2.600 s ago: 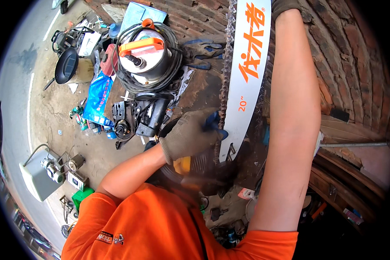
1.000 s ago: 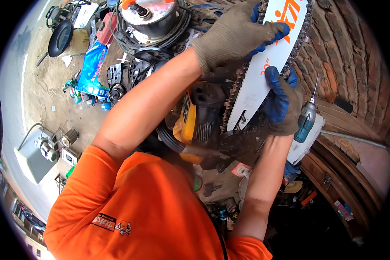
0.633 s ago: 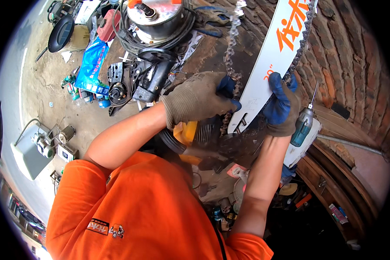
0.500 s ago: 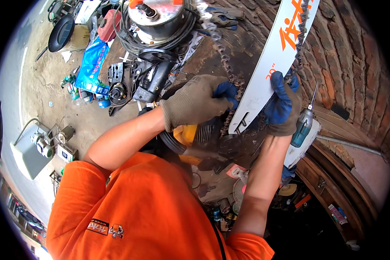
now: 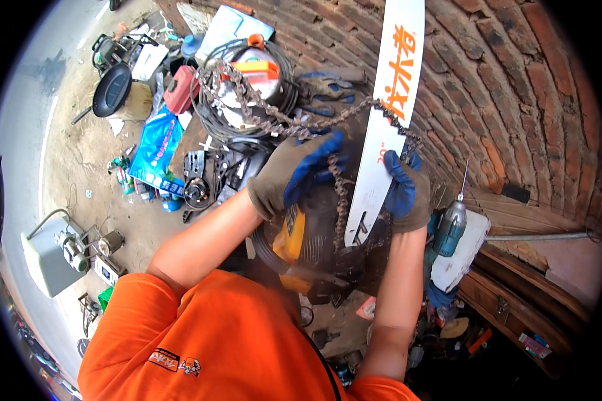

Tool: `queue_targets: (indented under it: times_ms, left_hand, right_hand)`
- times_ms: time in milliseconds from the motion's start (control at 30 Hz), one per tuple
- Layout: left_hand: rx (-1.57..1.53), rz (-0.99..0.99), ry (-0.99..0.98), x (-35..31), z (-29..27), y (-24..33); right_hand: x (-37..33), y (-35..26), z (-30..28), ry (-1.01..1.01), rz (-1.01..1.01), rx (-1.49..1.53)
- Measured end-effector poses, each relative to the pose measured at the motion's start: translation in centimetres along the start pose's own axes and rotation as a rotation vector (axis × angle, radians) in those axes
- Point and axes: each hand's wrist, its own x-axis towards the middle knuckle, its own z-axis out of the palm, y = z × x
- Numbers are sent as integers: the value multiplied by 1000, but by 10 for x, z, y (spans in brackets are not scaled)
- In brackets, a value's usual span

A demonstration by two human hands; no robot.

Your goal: The person assembles a chainsaw by attaching the guide bar and chain, then securing the cover with a wrench. The person uses a wrench to tighten the nuts on the chainsaw cover.

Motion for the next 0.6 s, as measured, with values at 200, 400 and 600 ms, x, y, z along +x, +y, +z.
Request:
queue_targets:
  times_ms: [200,400,600]
  left_hand:
    - [-196,511,163,4,31,17]
    - [667,398,102,44,52,43]
    - [857,503,120,72,65,74]
  right_hand:
    - [-2,-16,3,-83,120,-54]
    - [7,-30,-5,17,18,-255]
    - [15,-64,46,56,-753,-1207]
